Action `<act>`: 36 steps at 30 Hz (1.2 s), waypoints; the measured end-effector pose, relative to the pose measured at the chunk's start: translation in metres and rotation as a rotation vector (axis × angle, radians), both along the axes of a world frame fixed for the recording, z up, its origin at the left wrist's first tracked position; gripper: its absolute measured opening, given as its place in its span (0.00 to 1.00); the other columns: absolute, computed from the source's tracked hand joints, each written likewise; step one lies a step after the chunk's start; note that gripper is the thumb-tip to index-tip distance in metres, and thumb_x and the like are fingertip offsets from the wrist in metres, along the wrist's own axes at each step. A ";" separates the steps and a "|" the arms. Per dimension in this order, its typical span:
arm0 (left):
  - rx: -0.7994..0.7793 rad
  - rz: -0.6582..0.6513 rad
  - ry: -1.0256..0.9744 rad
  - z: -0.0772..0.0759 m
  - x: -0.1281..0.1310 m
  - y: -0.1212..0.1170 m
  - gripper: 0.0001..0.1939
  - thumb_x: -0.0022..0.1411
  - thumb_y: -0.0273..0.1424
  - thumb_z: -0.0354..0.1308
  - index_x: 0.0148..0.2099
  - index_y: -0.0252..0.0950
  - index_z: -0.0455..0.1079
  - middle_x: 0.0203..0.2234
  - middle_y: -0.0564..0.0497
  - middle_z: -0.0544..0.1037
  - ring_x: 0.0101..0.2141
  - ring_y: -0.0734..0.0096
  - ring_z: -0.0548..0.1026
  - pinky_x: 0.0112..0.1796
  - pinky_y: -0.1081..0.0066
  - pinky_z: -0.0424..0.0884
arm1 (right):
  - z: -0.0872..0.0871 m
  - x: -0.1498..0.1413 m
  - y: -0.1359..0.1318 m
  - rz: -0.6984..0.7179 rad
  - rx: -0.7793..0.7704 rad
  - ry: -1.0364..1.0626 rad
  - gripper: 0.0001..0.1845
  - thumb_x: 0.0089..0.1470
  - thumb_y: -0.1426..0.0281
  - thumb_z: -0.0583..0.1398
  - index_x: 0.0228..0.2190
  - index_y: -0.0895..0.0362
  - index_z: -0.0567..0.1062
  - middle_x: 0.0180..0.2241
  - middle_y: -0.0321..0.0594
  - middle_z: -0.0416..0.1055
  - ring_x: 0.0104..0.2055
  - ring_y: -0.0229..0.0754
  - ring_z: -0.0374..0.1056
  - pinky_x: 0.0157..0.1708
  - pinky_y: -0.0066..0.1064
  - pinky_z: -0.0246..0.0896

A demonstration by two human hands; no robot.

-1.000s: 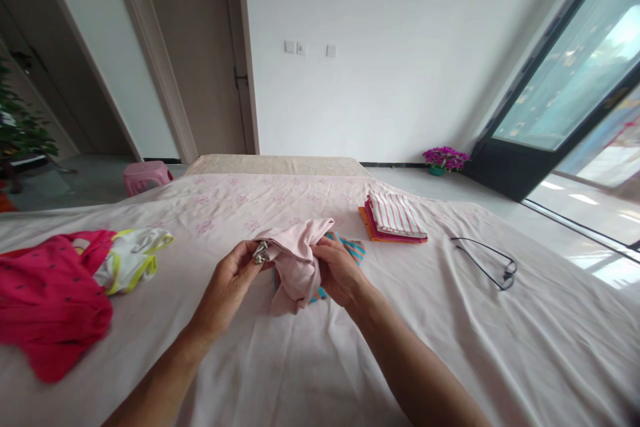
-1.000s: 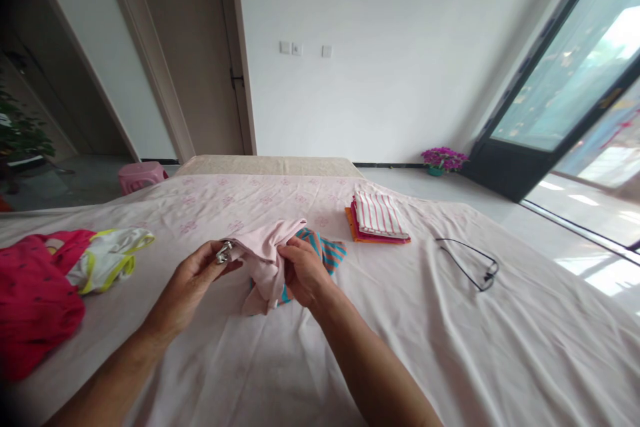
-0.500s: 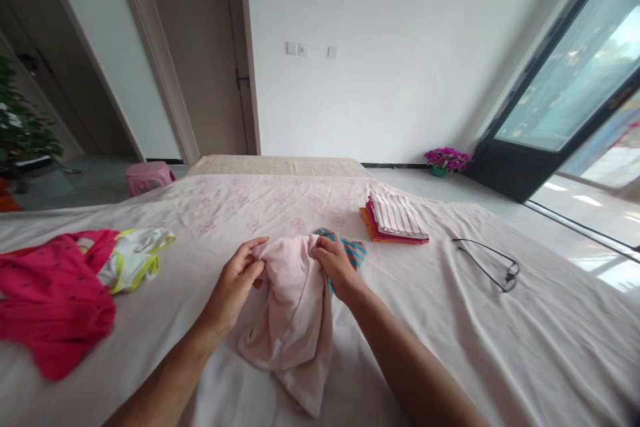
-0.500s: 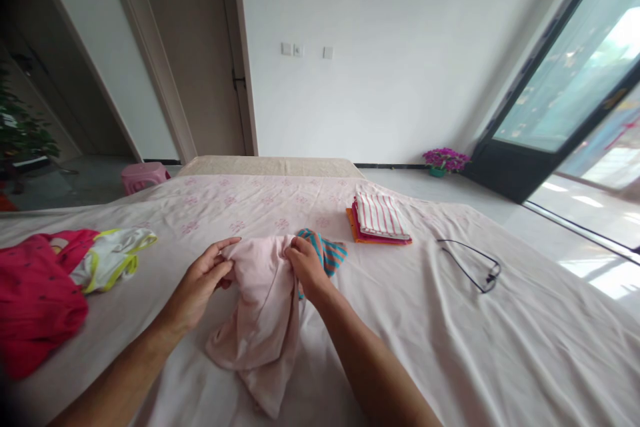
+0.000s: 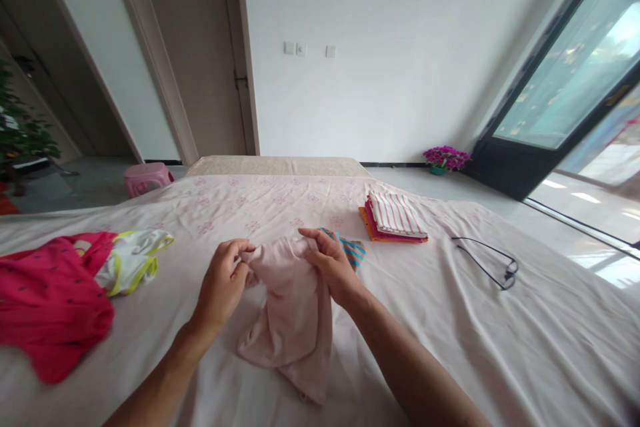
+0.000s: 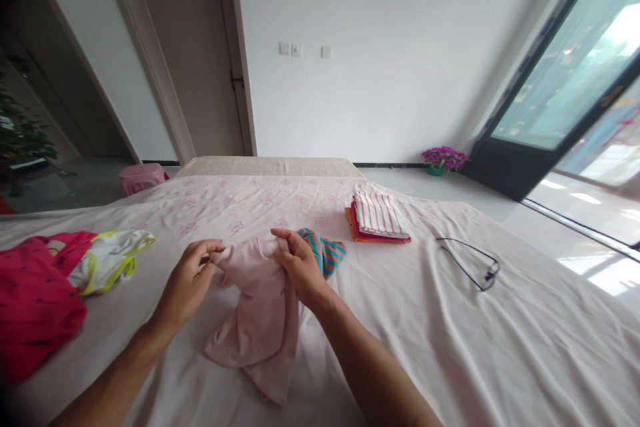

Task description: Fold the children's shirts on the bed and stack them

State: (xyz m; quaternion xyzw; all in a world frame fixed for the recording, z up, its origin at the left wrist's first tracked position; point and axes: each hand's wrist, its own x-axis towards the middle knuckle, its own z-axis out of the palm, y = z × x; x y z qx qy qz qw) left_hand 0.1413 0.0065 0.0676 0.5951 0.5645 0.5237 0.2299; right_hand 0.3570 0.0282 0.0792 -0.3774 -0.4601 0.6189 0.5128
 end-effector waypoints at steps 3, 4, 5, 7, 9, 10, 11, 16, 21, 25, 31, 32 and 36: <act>0.001 -0.016 0.288 0.013 0.003 -0.012 0.10 0.64 0.38 0.51 0.41 0.42 0.71 0.38 0.50 0.77 0.41 0.63 0.74 0.41 0.68 0.67 | 0.003 -0.005 -0.008 0.047 0.114 -0.066 0.23 0.46 0.72 0.61 0.46 0.49 0.76 0.29 0.30 0.70 0.29 0.36 0.63 0.28 0.26 0.56; -0.050 -0.060 0.334 0.016 0.005 -0.015 0.11 0.65 0.40 0.50 0.41 0.43 0.70 0.37 0.52 0.77 0.38 0.64 0.75 0.40 0.68 0.67 | 0.002 -0.007 -0.011 0.071 0.149 -0.102 0.23 0.47 0.73 0.60 0.47 0.49 0.76 0.29 0.31 0.70 0.29 0.36 0.63 0.28 0.26 0.56; -0.099 -0.105 0.364 0.017 0.008 -0.018 0.12 0.66 0.42 0.50 0.41 0.43 0.70 0.36 0.52 0.78 0.37 0.65 0.75 0.39 0.69 0.67 | 0.000 -0.010 -0.014 0.089 0.186 -0.135 0.23 0.47 0.74 0.59 0.47 0.49 0.75 0.31 0.31 0.71 0.29 0.36 0.64 0.28 0.26 0.57; -0.166 -0.175 0.384 0.016 0.012 -0.020 0.13 0.65 0.44 0.52 0.42 0.43 0.71 0.36 0.52 0.79 0.37 0.64 0.76 0.39 0.69 0.67 | -0.004 -0.016 -0.019 0.111 0.251 -0.185 0.23 0.47 0.75 0.57 0.47 0.50 0.75 0.33 0.33 0.73 0.32 0.37 0.65 0.30 0.27 0.58; -0.217 -0.230 0.359 0.013 0.014 -0.017 0.13 0.63 0.43 0.53 0.43 0.43 0.72 0.36 0.52 0.80 0.37 0.63 0.77 0.39 0.69 0.67 | -0.008 -0.021 -0.023 0.099 0.277 -0.218 0.21 0.47 0.76 0.57 0.44 0.52 0.76 0.33 0.34 0.73 0.32 0.37 0.66 0.30 0.27 0.58; -0.239 -0.267 0.336 0.011 0.013 -0.016 0.12 0.63 0.41 0.54 0.42 0.42 0.73 0.34 0.52 0.80 0.36 0.63 0.78 0.38 0.70 0.67 | -0.009 -0.023 -0.024 0.077 0.272 -0.229 0.19 0.47 0.75 0.57 0.42 0.53 0.76 0.32 0.34 0.73 0.30 0.36 0.65 0.29 0.26 0.58; -0.254 -0.300 0.307 0.010 0.013 -0.014 0.10 0.63 0.39 0.54 0.40 0.41 0.73 0.32 0.52 0.80 0.36 0.64 0.78 0.37 0.71 0.67 | -0.010 -0.025 -0.025 0.046 0.257 -0.233 0.17 0.47 0.75 0.57 0.40 0.54 0.77 0.30 0.33 0.72 0.29 0.36 0.64 0.28 0.26 0.57; -0.238 -0.263 0.105 0.016 -0.002 -0.009 0.13 0.63 0.41 0.53 0.37 0.38 0.72 0.21 0.56 0.74 0.23 0.70 0.72 0.27 0.74 0.65 | -0.005 -0.021 -0.017 -0.191 0.188 0.004 0.10 0.45 0.73 0.59 0.33 0.53 0.74 0.25 0.30 0.67 0.23 0.33 0.58 0.22 0.24 0.53; -0.054 0.021 -0.223 0.030 -0.037 -0.003 0.16 0.59 0.45 0.59 0.39 0.37 0.71 0.24 0.55 0.73 0.25 0.72 0.70 0.28 0.75 0.67 | 0.013 0.011 0.006 -0.403 0.148 0.264 0.10 0.38 0.74 0.59 0.29 0.53 0.69 0.23 0.28 0.65 0.20 0.31 0.57 0.18 0.23 0.50; -0.093 -0.004 -0.210 0.029 -0.049 0.000 0.18 0.56 0.45 0.63 0.40 0.36 0.72 0.27 0.55 0.74 0.27 0.73 0.70 0.28 0.76 0.66 | 0.019 0.022 0.009 -0.255 0.089 0.129 0.10 0.39 0.72 0.61 0.30 0.54 0.71 0.24 0.31 0.68 0.21 0.33 0.61 0.19 0.24 0.53; -0.233 -0.232 -0.279 0.019 -0.011 -0.012 0.20 0.57 0.48 0.62 0.38 0.35 0.73 0.26 0.54 0.74 0.28 0.73 0.71 0.31 0.75 0.68 | 0.006 -0.011 -0.023 0.065 0.305 -0.403 0.22 0.46 0.66 0.66 0.45 0.52 0.73 0.38 0.37 0.74 0.36 0.41 0.68 0.32 0.30 0.61; -0.246 -0.260 -0.277 0.019 -0.005 -0.014 0.19 0.57 0.47 0.63 0.37 0.35 0.73 0.24 0.54 0.74 0.27 0.74 0.70 0.30 0.76 0.67 | 0.002 -0.015 -0.025 0.015 0.361 -0.487 0.20 0.45 0.68 0.66 0.43 0.52 0.74 0.36 0.36 0.73 0.35 0.41 0.67 0.33 0.30 0.60; -0.207 -0.237 -0.386 0.028 -0.004 -0.016 0.19 0.54 0.46 0.66 0.36 0.35 0.73 0.25 0.54 0.75 0.28 0.73 0.72 0.30 0.75 0.70 | -0.010 -0.011 -0.012 -0.127 0.299 -0.458 0.02 0.46 0.72 0.60 0.26 0.54 0.72 0.24 0.33 0.68 0.27 0.38 0.62 0.27 0.29 0.55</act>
